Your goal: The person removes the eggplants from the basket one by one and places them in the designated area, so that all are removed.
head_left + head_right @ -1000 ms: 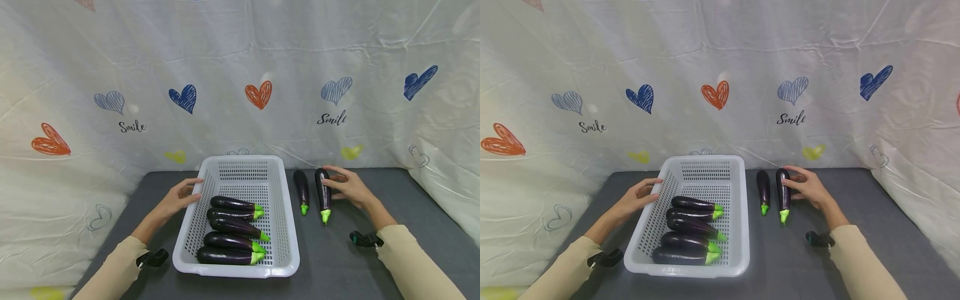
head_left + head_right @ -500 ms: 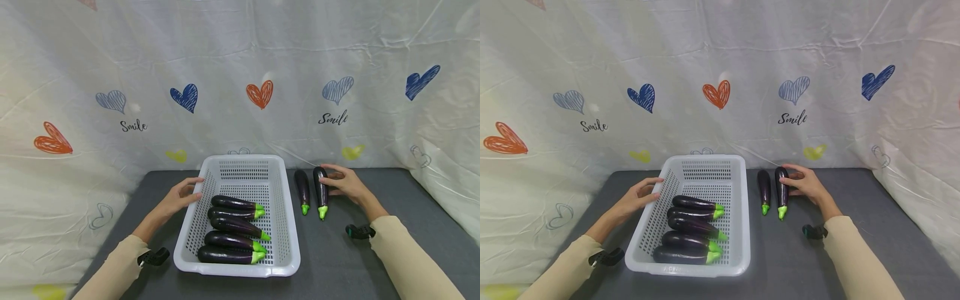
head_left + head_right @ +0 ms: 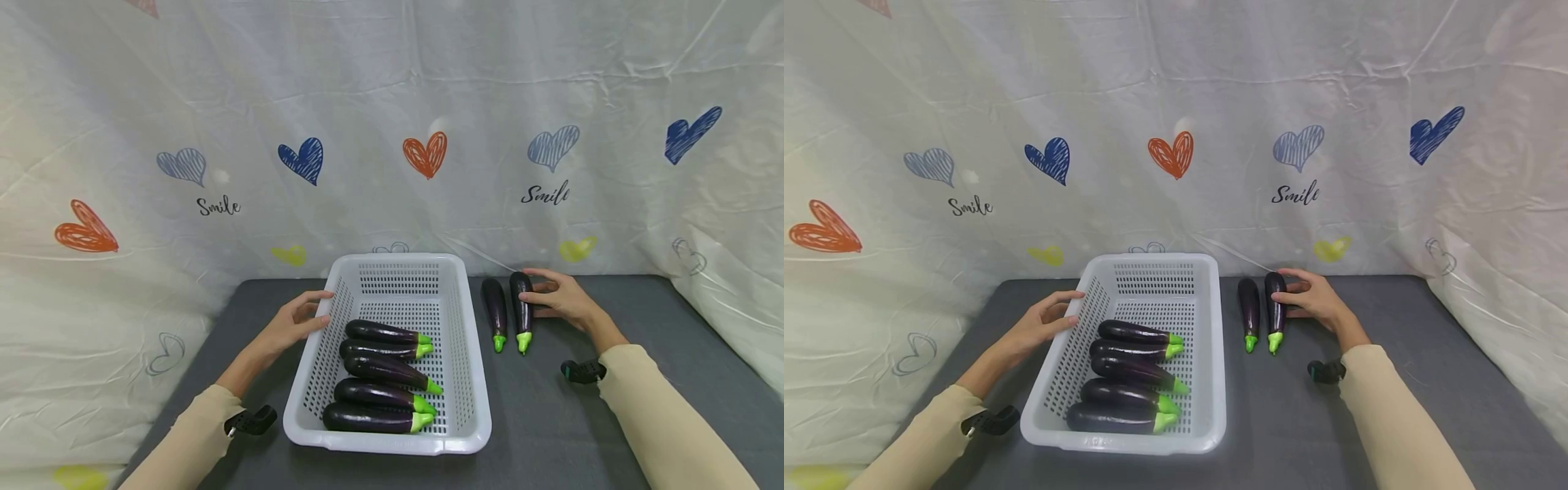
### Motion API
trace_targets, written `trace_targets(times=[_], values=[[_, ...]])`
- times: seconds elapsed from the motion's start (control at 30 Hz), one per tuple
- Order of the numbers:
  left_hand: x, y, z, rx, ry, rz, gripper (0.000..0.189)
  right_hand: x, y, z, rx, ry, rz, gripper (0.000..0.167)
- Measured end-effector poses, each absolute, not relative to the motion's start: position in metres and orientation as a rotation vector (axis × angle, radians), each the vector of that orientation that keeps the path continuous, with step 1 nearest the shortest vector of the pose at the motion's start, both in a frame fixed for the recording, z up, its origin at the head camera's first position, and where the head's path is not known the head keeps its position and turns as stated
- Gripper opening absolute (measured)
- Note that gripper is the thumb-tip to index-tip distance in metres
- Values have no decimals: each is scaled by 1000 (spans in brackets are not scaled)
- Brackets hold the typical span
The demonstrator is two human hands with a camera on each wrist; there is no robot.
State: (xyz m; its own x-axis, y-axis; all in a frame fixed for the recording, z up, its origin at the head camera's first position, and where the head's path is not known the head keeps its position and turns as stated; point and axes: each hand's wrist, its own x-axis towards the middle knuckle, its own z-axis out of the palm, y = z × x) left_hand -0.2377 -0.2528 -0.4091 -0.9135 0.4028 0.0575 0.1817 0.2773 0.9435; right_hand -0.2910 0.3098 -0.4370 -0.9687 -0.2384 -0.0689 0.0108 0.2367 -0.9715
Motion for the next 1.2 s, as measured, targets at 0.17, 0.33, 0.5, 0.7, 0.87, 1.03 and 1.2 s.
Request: trace_targets(times=[0.17, 0.33, 0.5, 0.7, 0.87, 1.03, 1.2], values=[[-237, -252, -408, 541, 2354, 1690, 54, -292, 310, -438, -200, 2325, -1800, 79], [-237, -252, -409, 537, 2357, 1692, 54, -293, 311, -442, -203, 2377, -1779, 77], [-238, -252, -410, 535, 2347, 1704, 53, -291, 309, -444, -207, 2412, -1785, 74], [-238, -253, -411, 529, 2339, 1711, 54, -287, 305, -445, -228, 2475, -1744, 70], [-238, -252, -412, 515, 2344, 1711, 54, -284, 302, -444, -225, 2498, -1716, 71], [-239, -253, -413, 527, 2338, 1724, 55, -281, 301, -443, -221, 2512, -1695, 74], [-239, -253, -414, 531, 2336, 1735, 54, -278, 305, -443, -241, 2512, -1708, 71]])
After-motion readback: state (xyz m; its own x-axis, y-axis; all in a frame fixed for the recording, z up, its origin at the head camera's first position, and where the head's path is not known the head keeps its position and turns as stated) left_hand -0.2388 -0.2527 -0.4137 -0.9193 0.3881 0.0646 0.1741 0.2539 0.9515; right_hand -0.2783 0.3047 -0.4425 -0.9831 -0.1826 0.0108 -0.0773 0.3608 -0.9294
